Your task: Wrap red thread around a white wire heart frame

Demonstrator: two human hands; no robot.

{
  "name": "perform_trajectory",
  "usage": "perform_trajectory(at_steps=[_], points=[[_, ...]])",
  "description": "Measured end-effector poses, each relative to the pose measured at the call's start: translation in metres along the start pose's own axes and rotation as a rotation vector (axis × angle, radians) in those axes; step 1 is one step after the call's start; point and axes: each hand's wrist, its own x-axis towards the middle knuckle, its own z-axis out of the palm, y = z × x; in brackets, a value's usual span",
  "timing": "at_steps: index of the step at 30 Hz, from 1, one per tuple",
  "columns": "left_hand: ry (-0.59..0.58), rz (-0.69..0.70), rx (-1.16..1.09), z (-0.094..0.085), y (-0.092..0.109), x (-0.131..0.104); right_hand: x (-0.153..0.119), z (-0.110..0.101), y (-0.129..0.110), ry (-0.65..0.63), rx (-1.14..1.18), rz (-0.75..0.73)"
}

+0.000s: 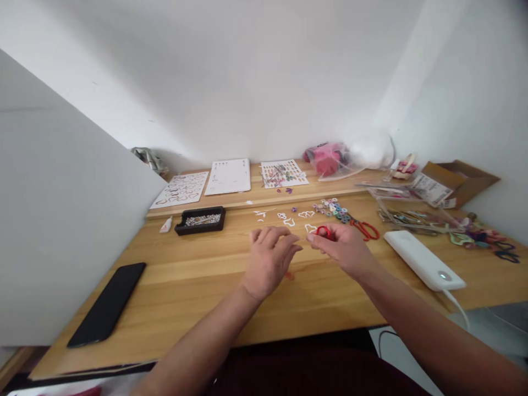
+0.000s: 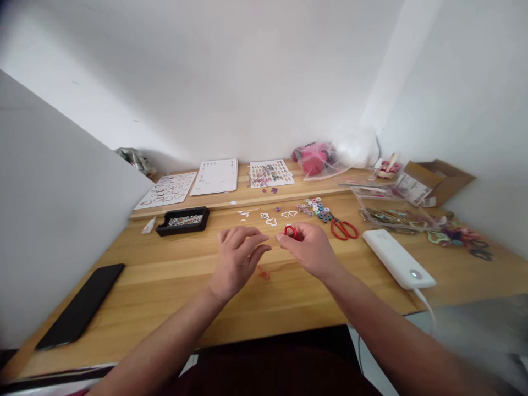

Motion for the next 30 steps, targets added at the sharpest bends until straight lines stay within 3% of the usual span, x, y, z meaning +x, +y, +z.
perform_trajectory(at_steps=[2,4,11,14,18,22,30], points=[[-0.044,0.037,0.009,0.0,0.009,0.0,-0.008,0.002,-0.002,-0.042,-0.026,-0.028],[-0.075,-0.009,-0.06,0.0,0.017,-0.002,-0.015,0.003,-0.003,-0.062,-0.069,-0.057],[-0.069,-0.363,-0.451,-0.009,0.042,-0.007,-0.032,0.001,-0.011,-0.038,-0.156,-0.118],[-0.049,-0.514,-0.566,-0.008,0.045,-0.011,-0.034,-0.001,-0.013,-0.116,-0.099,-0.081],[-0.106,-0.815,-0.88,-0.004,0.045,-0.017,-0.037,0.001,-0.011,-0.182,0.083,-0.042],[-0.151,-0.852,-1.038,-0.006,0.045,-0.014,-0.037,0.006,-0.005,-0.138,0.137,-0.053],[-0.12,-0.998,-1.197,-0.004,0.041,-0.005,-0.03,0.007,0.003,-0.165,0.019,-0.092]])
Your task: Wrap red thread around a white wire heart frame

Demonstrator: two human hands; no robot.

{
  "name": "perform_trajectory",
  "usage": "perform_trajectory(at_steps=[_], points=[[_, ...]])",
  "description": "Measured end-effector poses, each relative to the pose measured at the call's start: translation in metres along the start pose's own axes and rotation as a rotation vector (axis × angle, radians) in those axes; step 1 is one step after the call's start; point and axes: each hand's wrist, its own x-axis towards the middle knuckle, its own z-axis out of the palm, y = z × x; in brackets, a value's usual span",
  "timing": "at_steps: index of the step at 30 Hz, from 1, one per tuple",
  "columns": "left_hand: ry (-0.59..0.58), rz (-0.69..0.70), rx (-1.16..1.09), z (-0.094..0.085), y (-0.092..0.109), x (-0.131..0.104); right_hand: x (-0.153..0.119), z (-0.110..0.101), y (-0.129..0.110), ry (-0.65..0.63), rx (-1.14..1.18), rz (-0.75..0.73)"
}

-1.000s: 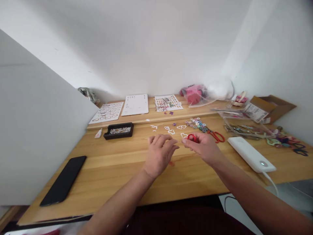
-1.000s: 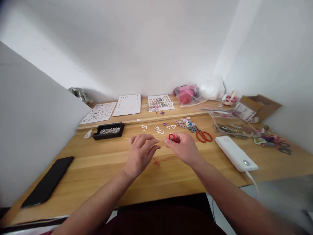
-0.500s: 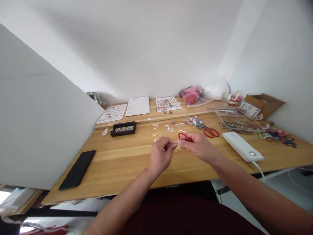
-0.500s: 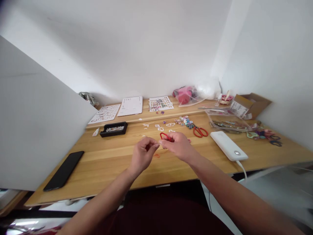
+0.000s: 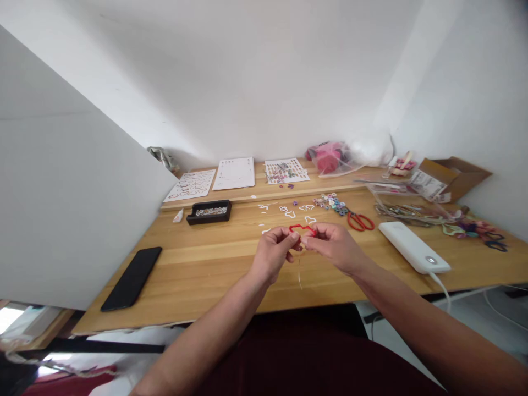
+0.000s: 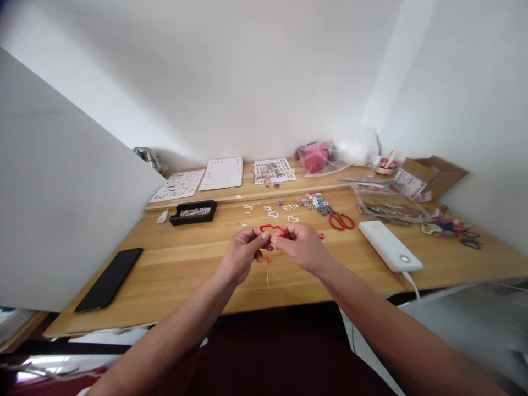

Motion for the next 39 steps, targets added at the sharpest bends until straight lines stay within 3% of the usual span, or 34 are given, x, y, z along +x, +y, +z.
perform_trajectory(at_steps=[3,9,15,24,31,39], points=[[0.005,-0.078,-0.121,0.001,-0.002,0.001,0.002,-0.001,-0.001,-0.022,-0.007,-0.001],[-0.047,-0.149,-0.157,-0.003,-0.001,0.001,0.003,-0.005,-0.006,-0.127,0.08,0.086],[-0.128,-0.24,-0.182,-0.005,-0.007,0.006,0.006,-0.014,0.007,-0.188,0.179,0.165],[-0.096,-0.238,-0.187,-0.003,-0.012,0.005,0.004,-0.009,0.004,-0.141,0.073,0.113],[-0.137,-0.291,-0.206,-0.01,-0.014,0.007,0.008,-0.012,0.009,-0.275,0.242,0.203],[-0.034,-0.159,-0.199,-0.006,-0.014,0.005,0.004,-0.015,0.012,-0.215,0.173,0.106]])
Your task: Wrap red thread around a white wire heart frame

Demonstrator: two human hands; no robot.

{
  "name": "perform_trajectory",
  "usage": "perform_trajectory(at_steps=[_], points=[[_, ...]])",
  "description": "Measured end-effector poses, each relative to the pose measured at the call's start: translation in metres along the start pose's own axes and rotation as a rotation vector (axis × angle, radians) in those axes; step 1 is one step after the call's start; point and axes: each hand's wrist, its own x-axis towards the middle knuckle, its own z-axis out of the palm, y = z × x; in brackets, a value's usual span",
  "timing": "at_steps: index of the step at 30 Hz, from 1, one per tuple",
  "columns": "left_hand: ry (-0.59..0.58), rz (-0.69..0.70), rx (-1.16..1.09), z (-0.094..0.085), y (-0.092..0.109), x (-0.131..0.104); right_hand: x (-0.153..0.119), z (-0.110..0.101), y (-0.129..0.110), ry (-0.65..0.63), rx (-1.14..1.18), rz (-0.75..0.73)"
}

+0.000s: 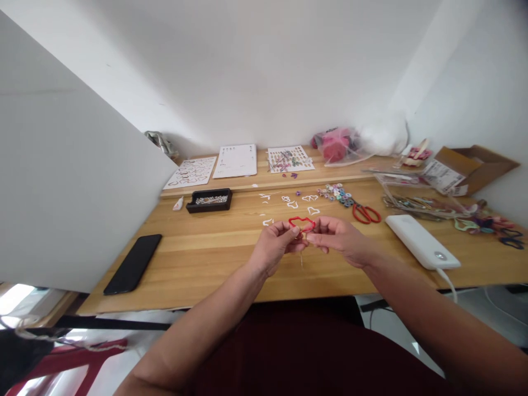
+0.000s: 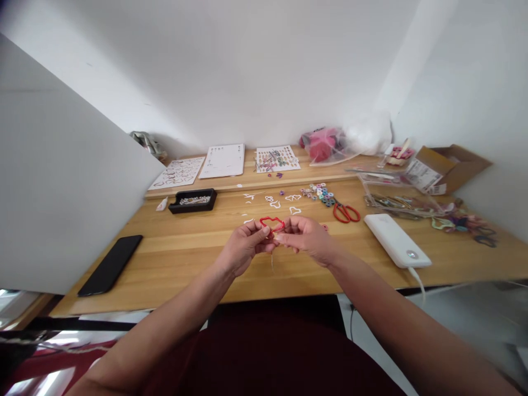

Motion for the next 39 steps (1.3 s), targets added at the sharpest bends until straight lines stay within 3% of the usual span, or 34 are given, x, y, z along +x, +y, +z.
perform_trajectory(at_steps=[5,11,18,25,34,39], points=[[-0.021,0.001,0.015,0.003,-0.002,-0.01,-0.005,0.013,0.008,0.094,0.051,-0.079],[0.004,0.005,0.011,0.01,-0.004,-0.019,-0.014,0.014,0.008,0.126,-0.064,-0.168],[-0.022,-0.011,0.009,0.012,-0.007,-0.02,-0.02,0.014,0.004,0.165,-0.2,-0.173],[-0.021,-0.051,-0.059,0.006,-0.009,-0.018,-0.019,0.012,0.01,0.148,-0.074,-0.089],[-0.001,-0.003,0.076,0.008,-0.008,-0.026,-0.018,0.014,0.002,0.152,-0.162,-0.138],[0.011,0.032,0.228,0.012,-0.013,-0.026,-0.016,0.017,0.0,0.248,-0.329,-0.2]])
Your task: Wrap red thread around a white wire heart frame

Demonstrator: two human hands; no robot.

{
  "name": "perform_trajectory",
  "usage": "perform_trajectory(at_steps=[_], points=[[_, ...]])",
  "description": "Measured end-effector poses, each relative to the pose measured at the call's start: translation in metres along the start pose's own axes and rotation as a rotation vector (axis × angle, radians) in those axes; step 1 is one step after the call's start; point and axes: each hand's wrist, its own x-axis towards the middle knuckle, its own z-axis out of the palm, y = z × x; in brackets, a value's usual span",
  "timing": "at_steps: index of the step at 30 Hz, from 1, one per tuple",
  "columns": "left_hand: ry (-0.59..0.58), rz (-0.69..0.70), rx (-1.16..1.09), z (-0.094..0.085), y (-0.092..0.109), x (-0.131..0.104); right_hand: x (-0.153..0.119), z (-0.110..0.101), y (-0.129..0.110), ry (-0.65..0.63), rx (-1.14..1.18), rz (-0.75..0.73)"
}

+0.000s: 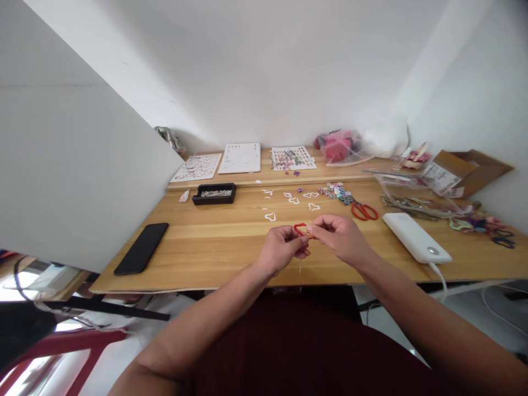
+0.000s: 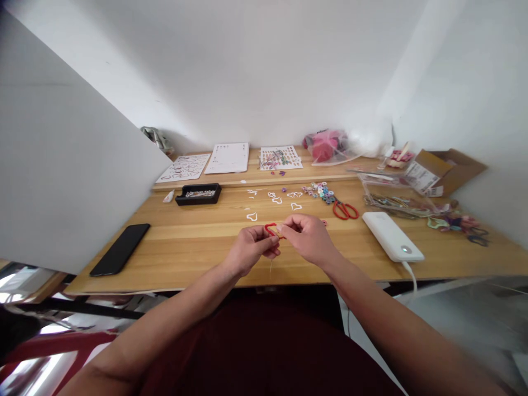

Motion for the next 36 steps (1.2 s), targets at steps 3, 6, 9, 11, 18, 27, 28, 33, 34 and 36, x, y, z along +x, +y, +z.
perform_trajectory(at_steps=[3,6,9,11,18,27,28,33,34,36], points=[[-0.004,-0.006,-0.001,0.001,-0.001,0.0,0.002,0.0,0.002,0.008,0.002,0.016],[0.003,-0.009,-0.068,-0.001,0.001,0.0,0.004,-0.003,0.001,-0.021,0.051,0.064],[0.011,0.004,-0.117,-0.003,0.003,0.0,0.004,-0.005,-0.001,-0.034,0.06,0.096],[0.018,0.017,-0.127,-0.004,0.004,0.0,0.003,-0.004,-0.003,-0.055,0.087,0.11],[0.053,0.016,-0.152,0.0,0.002,-0.001,-0.001,0.003,-0.002,-0.086,0.128,0.113],[0.081,-0.003,-0.221,0.001,-0.001,-0.001,0.002,0.006,0.001,-0.026,0.306,0.179],[0.087,0.005,-0.231,0.0,-0.001,-0.001,0.001,0.007,0.0,-0.039,0.312,0.196],[0.113,0.042,-0.264,0.0,-0.002,-0.002,-0.005,0.012,-0.001,-0.133,0.257,0.191],[0.119,0.044,-0.263,0.001,-0.002,-0.002,-0.007,0.013,-0.001,-0.132,0.258,0.186],[0.13,0.039,-0.256,0.001,-0.002,-0.004,-0.009,0.016,0.002,-0.115,0.262,0.185]])
